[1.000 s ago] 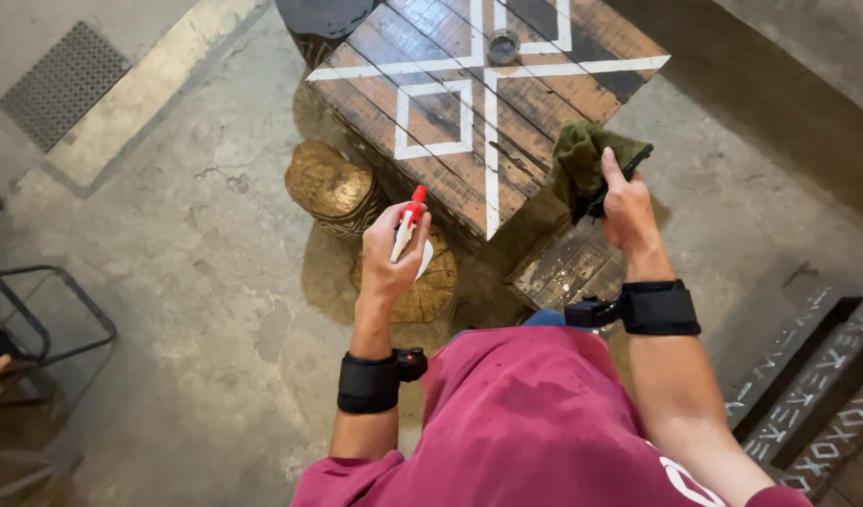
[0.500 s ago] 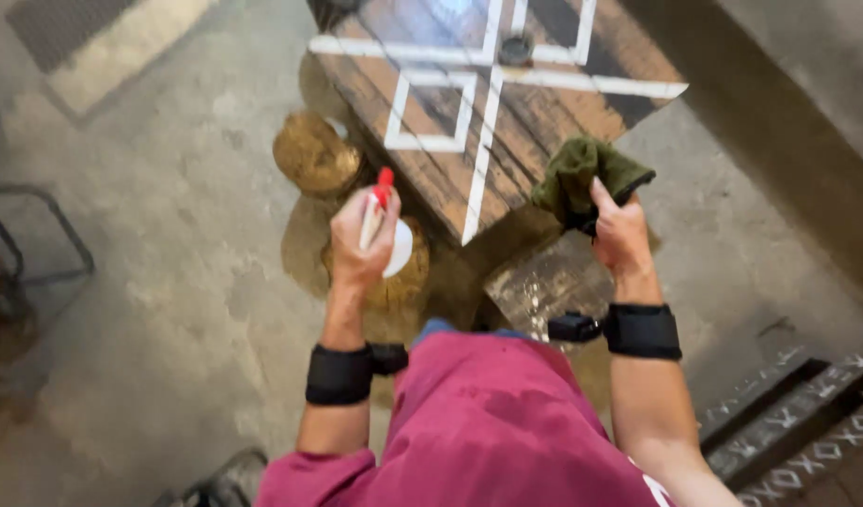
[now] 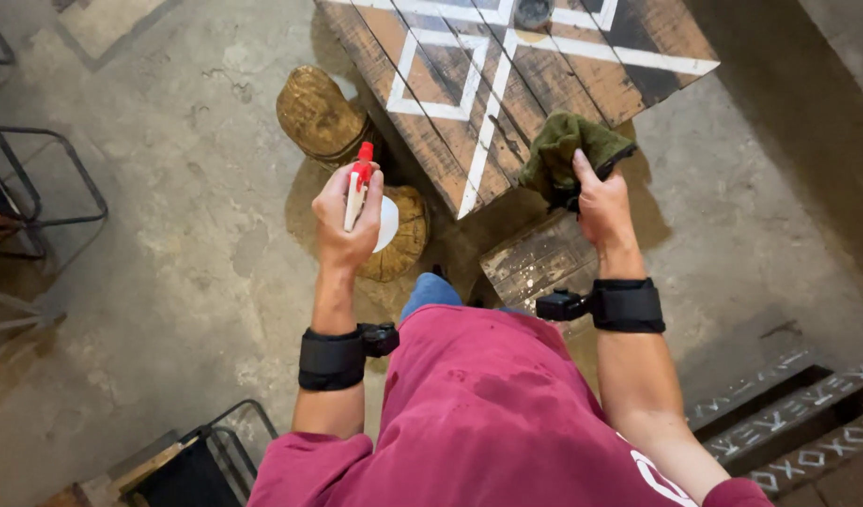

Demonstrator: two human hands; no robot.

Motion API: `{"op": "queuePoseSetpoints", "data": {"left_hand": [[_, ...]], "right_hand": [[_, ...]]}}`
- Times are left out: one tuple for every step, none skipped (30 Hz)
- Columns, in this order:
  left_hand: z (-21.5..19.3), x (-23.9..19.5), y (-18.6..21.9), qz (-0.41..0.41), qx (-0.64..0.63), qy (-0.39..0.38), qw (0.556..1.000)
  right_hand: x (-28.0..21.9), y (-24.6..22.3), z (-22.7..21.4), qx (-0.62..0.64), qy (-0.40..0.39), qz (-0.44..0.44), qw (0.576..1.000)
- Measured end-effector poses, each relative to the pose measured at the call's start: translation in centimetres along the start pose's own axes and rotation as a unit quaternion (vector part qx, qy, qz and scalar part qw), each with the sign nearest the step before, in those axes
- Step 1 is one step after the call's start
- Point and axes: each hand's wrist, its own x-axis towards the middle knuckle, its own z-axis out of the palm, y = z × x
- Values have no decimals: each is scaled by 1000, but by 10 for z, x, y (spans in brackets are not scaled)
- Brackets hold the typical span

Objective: The person sprays a cleaning solution from a white bottle with a red nozzle onto a wooden table and stools, then wipes the surfaces with a green cloth. The person cleans the tabletop, the sides of the table, and the tops of several round stools.

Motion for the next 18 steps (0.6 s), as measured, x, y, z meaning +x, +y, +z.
{"op": "queuePoseSetpoints", "data": {"left_hand": [[2, 0, 0, 3, -1, 2, 1000], [2, 1, -1, 14, -4, 6, 1000], [1, 2, -3, 25, -7, 9, 1000], [1, 3, 1, 25, -8, 10, 1000], [0, 5, 5, -1, -16, 5, 1000], [0, 9, 7, -26, -25, -1, 999], [-2, 9, 3, -24, -27, 0, 999], [-3, 12, 0, -19, -22, -3, 1000], [-5, 15, -4, -15, -17, -6, 1000], [-7, 19, -7, -10, -19, -3, 1000], [-10, 25, -10, -5, -19, -8, 1000], [-15, 28, -14, -3, -17, -15, 1000], [-18, 31, -18, -1, -17, -15, 1000], [-21, 35, -23, 10, -11, -18, 1000], [-26, 38, -29, 22, -6, -20, 1000], [-30, 41, -33, 23, -5, -20, 1000], [-36, 43, -37, 36, -19, -20, 999], [-42, 45, -42, 50, -33, -21, 998]], "right_hand": [[2, -3, 3, 0, -2, -4, 1000], [5, -6, 7, 7, -5, 0, 1000], [7, -8, 12, 14, -8, 3, 1000], [5, -9, 15, 13, -9, 2, 1000], [3, -10, 17, 17, -11, 10, 1000], [3, -11, 21, 22, -13, 15, 1000], [1, -11, 23, 21, -13, 12, 1000], [1, -12, 27, 22, -12, 11, 1000], [1, -13, 32, 24, -10, 9, 1000], [5, -11, 33, 23, -12, 4, 1000], [10, -8, 36, 20, -7, 6, 1000], [10, -2, 39, 18, 1, 12, 1000], [13, 2, 44, 19, 1, 11, 1000], [15, 7, 50, 20, 2, 10, 1000], [17, 12, 56, 21, 3, 9, 1000], [19, 16, 66, 23, 3, 8, 1000], [20, 20, 76, 25, 3, 11, 1000], [20, 25, 86, 27, 4, 13, 1000]]}}
